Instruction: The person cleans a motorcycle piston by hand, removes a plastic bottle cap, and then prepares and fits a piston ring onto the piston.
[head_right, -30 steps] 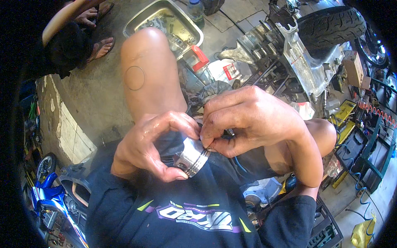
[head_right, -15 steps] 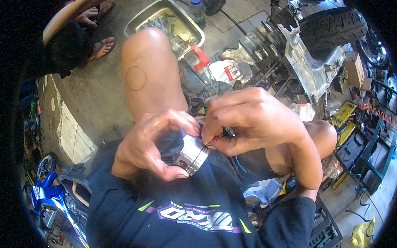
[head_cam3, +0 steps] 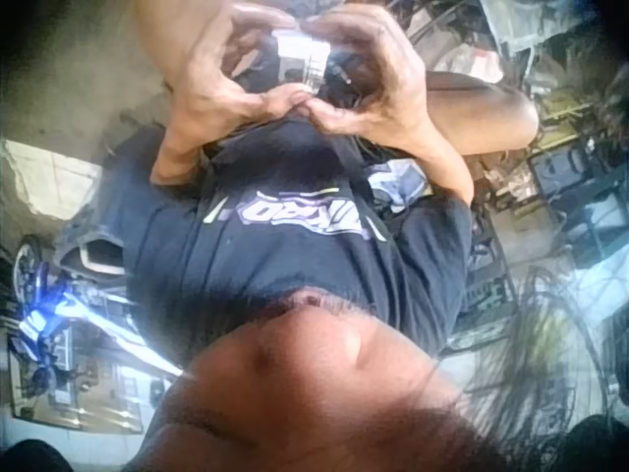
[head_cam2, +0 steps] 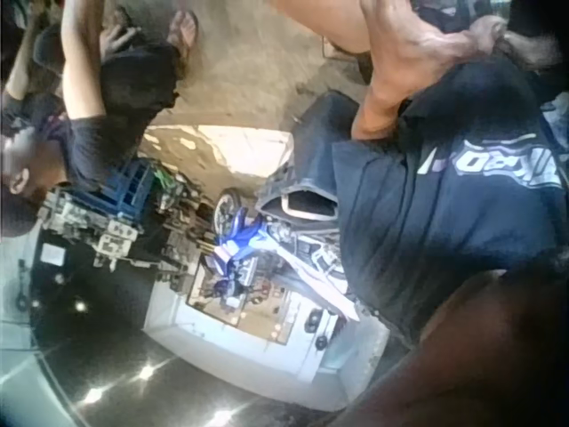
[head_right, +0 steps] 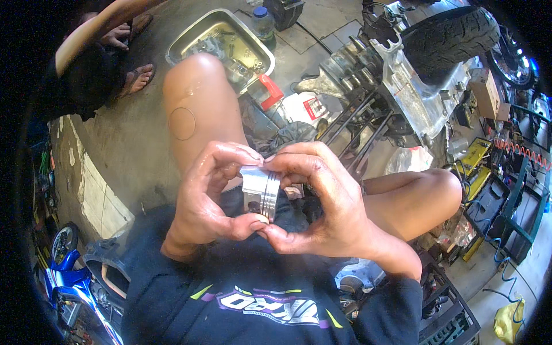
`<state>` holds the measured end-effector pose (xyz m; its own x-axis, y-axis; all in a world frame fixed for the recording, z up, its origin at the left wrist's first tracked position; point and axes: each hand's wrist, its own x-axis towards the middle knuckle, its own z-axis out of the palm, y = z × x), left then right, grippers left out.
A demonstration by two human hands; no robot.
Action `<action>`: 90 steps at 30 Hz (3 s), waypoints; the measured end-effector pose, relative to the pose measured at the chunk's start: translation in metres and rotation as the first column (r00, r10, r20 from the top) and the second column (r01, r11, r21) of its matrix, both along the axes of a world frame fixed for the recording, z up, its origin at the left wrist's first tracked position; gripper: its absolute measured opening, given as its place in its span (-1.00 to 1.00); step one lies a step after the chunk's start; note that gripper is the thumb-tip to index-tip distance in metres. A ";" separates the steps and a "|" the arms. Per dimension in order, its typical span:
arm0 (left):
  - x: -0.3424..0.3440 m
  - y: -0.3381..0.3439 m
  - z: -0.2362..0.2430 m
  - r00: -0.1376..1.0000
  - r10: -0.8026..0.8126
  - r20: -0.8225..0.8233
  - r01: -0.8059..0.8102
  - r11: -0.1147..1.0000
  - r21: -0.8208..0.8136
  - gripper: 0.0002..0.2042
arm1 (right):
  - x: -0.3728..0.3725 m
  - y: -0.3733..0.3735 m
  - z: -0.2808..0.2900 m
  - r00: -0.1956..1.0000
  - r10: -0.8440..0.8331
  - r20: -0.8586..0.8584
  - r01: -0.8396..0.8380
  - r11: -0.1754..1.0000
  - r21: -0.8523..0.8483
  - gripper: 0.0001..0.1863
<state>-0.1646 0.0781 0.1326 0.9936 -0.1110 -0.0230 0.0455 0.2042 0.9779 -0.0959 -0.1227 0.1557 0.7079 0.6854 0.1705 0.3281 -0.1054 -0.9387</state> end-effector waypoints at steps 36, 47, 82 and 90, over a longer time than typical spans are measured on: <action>-0.007 -0.002 0.007 0.986 0.003 -0.164 -0.029 0.987 -0.158 -0.49 | -0.014 -0.002 0.004 0.973 -0.059 -0.222 0.076 0.995 0.067 -0.32; -0.006 0.000 -0.001 0.993 0.017 0.113 -0.009 0.998 -0.068 -0.46 | -0.013 0.001 0.004 0.996 -0.090 0.004 0.090 0.995 0.048 -0.29; -0.007 -0.006 0.000 0.994 0.016 0.112 0.002 0.988 -0.155 -0.50 | -0.014 -0.009 -0.007 0.989 -0.080 -0.126 0.093 0.990 0.103 -0.17; -0.006 -0.015 0.004 0.907 -0.171 -0.383 -0.146 0.727 -0.671 -0.56 | 0.000 -0.010 0.005 0.998 -0.032 0.049 0.036 0.996 -0.086 -0.15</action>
